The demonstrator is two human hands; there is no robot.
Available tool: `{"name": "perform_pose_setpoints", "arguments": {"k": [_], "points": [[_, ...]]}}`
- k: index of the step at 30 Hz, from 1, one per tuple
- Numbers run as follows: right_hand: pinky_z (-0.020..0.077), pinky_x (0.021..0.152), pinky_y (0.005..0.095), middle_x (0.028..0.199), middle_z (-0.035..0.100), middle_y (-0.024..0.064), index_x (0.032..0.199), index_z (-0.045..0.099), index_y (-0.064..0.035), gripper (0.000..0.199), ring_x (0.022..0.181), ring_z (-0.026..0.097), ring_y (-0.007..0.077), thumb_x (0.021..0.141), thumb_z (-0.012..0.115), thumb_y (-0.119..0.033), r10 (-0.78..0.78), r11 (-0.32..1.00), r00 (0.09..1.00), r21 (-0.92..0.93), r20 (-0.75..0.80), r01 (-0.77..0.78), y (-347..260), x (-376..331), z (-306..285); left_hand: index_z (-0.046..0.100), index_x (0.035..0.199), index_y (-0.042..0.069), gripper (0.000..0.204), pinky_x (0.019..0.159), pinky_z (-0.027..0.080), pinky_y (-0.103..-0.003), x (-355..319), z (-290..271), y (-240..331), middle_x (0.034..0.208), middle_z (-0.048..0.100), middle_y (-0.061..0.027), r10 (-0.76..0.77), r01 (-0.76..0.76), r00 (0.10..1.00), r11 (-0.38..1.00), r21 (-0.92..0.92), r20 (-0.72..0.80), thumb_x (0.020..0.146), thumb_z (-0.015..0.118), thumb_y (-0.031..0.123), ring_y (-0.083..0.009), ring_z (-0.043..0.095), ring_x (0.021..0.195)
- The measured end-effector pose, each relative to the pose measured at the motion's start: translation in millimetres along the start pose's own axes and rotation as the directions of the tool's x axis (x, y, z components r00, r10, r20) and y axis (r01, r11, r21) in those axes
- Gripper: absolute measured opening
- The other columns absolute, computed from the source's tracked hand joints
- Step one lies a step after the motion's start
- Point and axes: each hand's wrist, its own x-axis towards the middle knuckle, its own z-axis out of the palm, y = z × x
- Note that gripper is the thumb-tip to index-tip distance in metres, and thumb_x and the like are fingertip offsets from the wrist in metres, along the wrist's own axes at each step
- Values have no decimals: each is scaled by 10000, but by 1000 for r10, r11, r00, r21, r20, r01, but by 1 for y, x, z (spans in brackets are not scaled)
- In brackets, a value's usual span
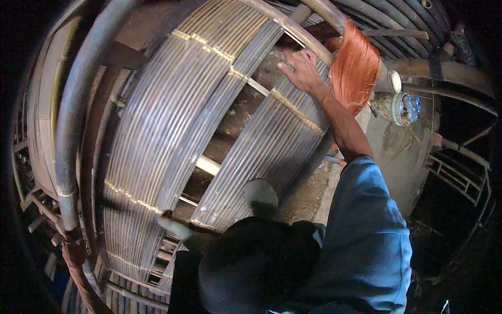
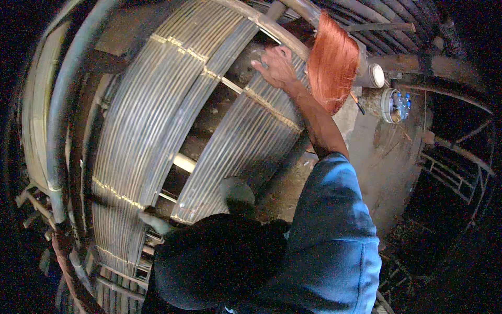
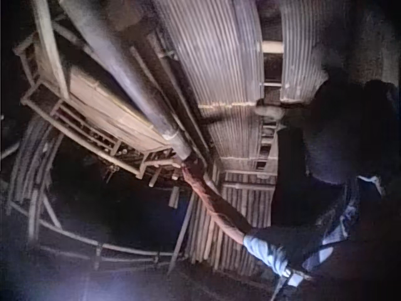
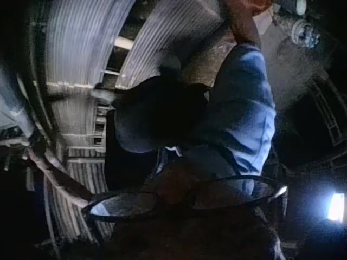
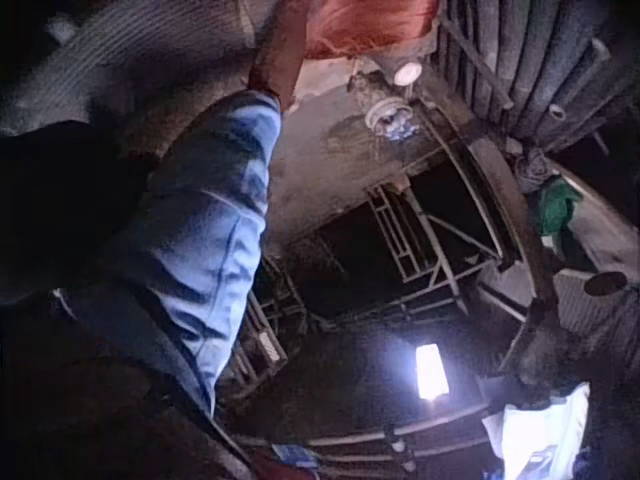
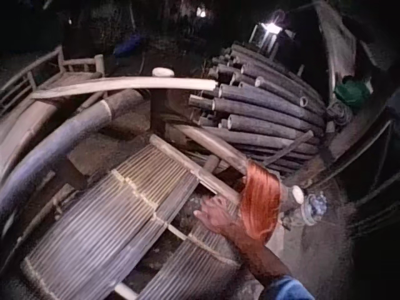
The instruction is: The person weaves thin bamboo strips together by hand, threading a long fiber through the horizontal slats to secure them into a mat.
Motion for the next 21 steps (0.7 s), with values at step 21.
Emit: {"name": "perform_pose_setpoints", "arguments": {"k": [21], "points": [[475,897,469,1075,627,191,843,703,-4,225,987,578,376,876,688,-226,263,965,959,39,-105,-260,-104,-107,3,560,1278,-58,627,973,502,-458,-108,124,665,1047,695,-280,899,-726,410,424,-542,154,867,741,381,-442,644,1087]]}}
